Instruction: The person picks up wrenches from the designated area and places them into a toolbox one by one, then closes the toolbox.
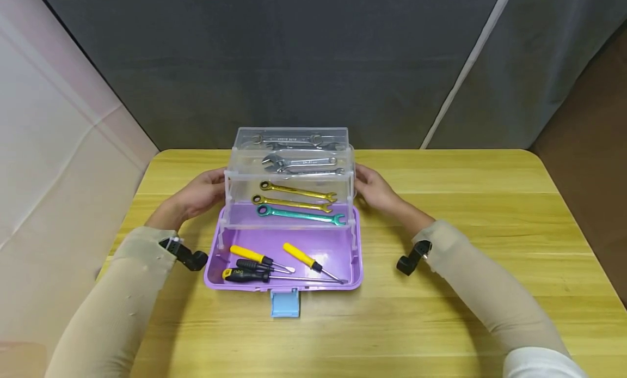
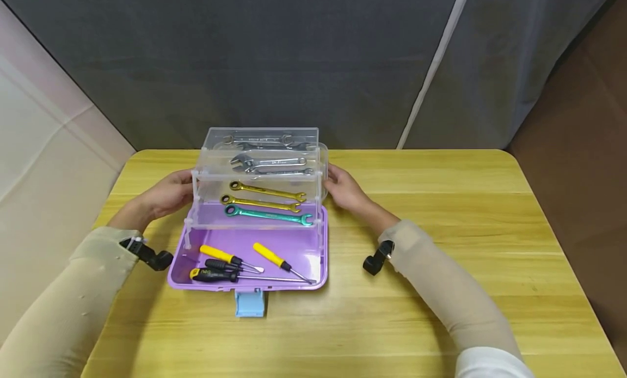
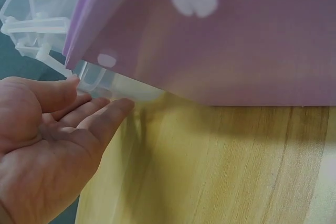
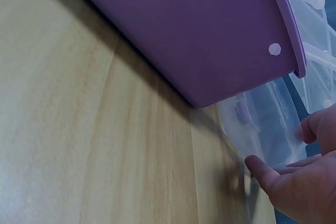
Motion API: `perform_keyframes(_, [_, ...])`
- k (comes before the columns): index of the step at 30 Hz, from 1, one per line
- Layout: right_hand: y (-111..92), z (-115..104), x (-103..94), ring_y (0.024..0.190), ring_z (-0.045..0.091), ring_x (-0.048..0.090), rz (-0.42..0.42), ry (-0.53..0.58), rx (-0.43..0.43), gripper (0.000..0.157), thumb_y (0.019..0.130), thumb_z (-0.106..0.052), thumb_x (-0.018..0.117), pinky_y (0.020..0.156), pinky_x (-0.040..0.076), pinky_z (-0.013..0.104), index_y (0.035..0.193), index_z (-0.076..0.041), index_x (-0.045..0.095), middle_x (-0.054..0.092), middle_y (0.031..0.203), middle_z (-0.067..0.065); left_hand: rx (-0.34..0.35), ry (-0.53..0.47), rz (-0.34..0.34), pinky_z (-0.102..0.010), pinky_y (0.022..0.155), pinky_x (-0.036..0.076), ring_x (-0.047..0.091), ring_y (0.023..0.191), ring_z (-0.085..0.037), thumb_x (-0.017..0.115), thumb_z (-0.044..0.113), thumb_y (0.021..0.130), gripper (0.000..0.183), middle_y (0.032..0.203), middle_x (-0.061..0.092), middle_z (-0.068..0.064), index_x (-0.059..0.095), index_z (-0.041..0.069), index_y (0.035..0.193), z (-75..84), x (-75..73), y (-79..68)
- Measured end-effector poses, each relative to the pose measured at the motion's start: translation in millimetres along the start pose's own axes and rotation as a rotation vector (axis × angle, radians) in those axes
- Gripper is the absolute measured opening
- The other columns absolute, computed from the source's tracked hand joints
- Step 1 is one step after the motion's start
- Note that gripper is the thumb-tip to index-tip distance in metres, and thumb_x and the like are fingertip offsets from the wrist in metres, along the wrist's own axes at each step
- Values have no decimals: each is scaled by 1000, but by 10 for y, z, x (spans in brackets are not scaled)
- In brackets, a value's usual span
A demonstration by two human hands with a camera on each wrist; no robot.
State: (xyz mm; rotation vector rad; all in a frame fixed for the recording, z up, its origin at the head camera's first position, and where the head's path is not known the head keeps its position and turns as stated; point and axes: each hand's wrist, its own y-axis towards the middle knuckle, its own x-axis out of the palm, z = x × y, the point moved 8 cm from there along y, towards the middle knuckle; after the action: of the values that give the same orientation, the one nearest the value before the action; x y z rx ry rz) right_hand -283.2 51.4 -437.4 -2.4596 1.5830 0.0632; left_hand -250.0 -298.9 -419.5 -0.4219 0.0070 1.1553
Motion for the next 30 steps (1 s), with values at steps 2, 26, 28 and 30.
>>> perform_keyframes(2, [5, 7, -9, 141, 35, 44, -2, 22, -7, 53, 109, -8, 42, 116, 39, 42, 157, 4, 24, 39, 157, 23, -2, -10, -3, -20, 97, 51, 56, 114, -14, 44, 14, 110, 50, 132, 55, -1, 30, -1, 156, -8, -4, 6])
perform_keyframes(26, [11, -28, -57, 142, 35, 43, 14, 207, -16, 58, 101, 8, 47, 113, 43, 44, 156, 4, 29, 41, 155, 24, -5, -50, 8, -19, 98, 51, 55, 117, -13, 46, 13, 109, 55, 138, 52, -2, 26, 3, 159, 15, -24, 11])
perform_keyframes(28, [7, -43, -63, 143, 34, 42, 14, 207, -29, 58, 101, 10, 46, 113, 43, 44, 156, 3, 29, 39, 157, 23, 16, -58, 20, -19, 97, 51, 56, 114, -12, 47, 11, 109, 54, 133, 55, 2, 27, 2, 158, 41, -30, 9])
perform_keyframes(30, [7, -60, -73, 144, 33, 41, 18, 201, -50, 59, 100, 11, 46, 113, 42, 43, 156, 3, 29, 38, 158, 21, 36, -74, 34, -19, 95, 52, 57, 110, -10, 48, 8, 108, 53, 127, 58, 6, 29, 0, 157, 68, -39, 7])
